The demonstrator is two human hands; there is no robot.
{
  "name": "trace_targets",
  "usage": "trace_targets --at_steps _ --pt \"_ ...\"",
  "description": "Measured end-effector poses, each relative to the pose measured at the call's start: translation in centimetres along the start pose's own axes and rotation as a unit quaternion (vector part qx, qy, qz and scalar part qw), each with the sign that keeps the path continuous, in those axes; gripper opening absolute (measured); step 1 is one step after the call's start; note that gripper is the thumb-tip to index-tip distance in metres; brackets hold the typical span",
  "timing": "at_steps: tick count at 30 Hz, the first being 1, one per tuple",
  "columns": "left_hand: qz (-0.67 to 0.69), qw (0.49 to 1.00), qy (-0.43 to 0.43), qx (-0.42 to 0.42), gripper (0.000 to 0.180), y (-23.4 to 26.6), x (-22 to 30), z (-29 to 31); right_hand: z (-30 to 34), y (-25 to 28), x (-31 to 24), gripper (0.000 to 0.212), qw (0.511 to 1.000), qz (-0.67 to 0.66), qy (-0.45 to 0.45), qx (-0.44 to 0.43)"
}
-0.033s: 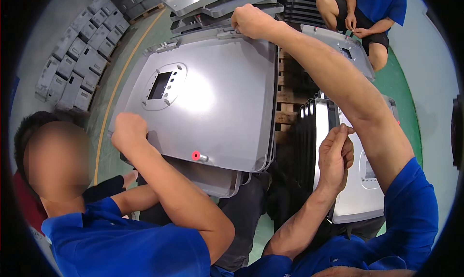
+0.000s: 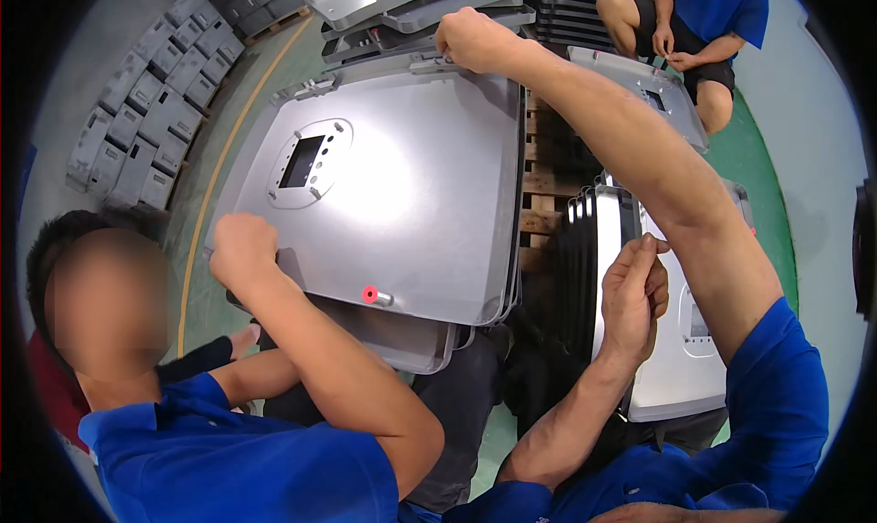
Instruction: Assembling and inspecting metal plate components for industrial or electronic cases.
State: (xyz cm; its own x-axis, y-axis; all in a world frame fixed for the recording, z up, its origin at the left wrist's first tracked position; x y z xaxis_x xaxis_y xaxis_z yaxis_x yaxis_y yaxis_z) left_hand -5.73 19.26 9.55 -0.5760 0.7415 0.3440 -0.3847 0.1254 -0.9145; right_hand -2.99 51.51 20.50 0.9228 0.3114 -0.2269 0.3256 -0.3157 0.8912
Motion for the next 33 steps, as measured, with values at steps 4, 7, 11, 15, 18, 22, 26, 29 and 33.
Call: trace_targets --at_steps 4,7,11,15,18,22,26,29,33 --pt "-0.002 1.0 -0.002 -0.001 0.027 0.1 0.0 0.1 -0.5 -0.5 -0.5 0.013 0.998 0.04 0.057 -0.001" --pt "-0.001 1.0 0.001 0.002 0.027 0.2 0.0 0.1 -1.0 -1.2 -0.3 0.014 0.997 0.049 0.06 0.026" --pt "-0.008 1.0 -0.001 0.003 0.028 0.5 0.2 0.0 -1.1 -1.2 -0.1 0.015 0.998 0.041 0.049 -0.008" --pt "0.061 0.997 0.035 0.021 0.035 0.4 1.0 0.3 -0.4 1.1 -0.5 0.022 0.999 -0.004 0.044 0.025" --pt "0.133 0.991 -0.009 -0.014 0.048 1.0 1.5 -0.4 2.4 3.5 -0.2 0.025 0.994 -0.016 0.094 0.052" --pt "0.227 0.969 -0.083 -0.059 0.07 2.0 4.8 -0.2 8.4 7.9 -4.6 0.025 0.982 -0.114 0.147 -0.021" --pt "0.22 0.967 -0.117 -0.045 0.076 1.0 5.5 -0.4 18.1 10.9 -6.7 0.028 0.954 -0.125 0.257 -0.091" --pt "0.256 0.96 -0.114 0.007 0.075 1.1 5.5 0.1 22.4 11.0 -8.2 0.028 0.944 -0.045 0.303 -0.12" --pt "0.212 0.97 -0.096 -0.068 0.072 1.9 5.2 0.1 24.7 10.4 -8.0 0.026 0.944 0.022 0.304 -0.127"
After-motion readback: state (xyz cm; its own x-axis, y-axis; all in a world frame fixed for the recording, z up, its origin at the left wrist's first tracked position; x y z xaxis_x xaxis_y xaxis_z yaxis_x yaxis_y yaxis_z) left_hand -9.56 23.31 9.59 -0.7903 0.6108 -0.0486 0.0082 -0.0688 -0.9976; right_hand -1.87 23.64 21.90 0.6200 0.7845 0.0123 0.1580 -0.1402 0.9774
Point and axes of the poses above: each hand's wrist, its own z-axis away from the middle knuckle, its own y-axis out of the back of the hand, x = y × z, the point moved 5 cm from there along -z, towards the middle knuckle, and after that the axes turned 4 degrees about y, right-handed, at the moved point
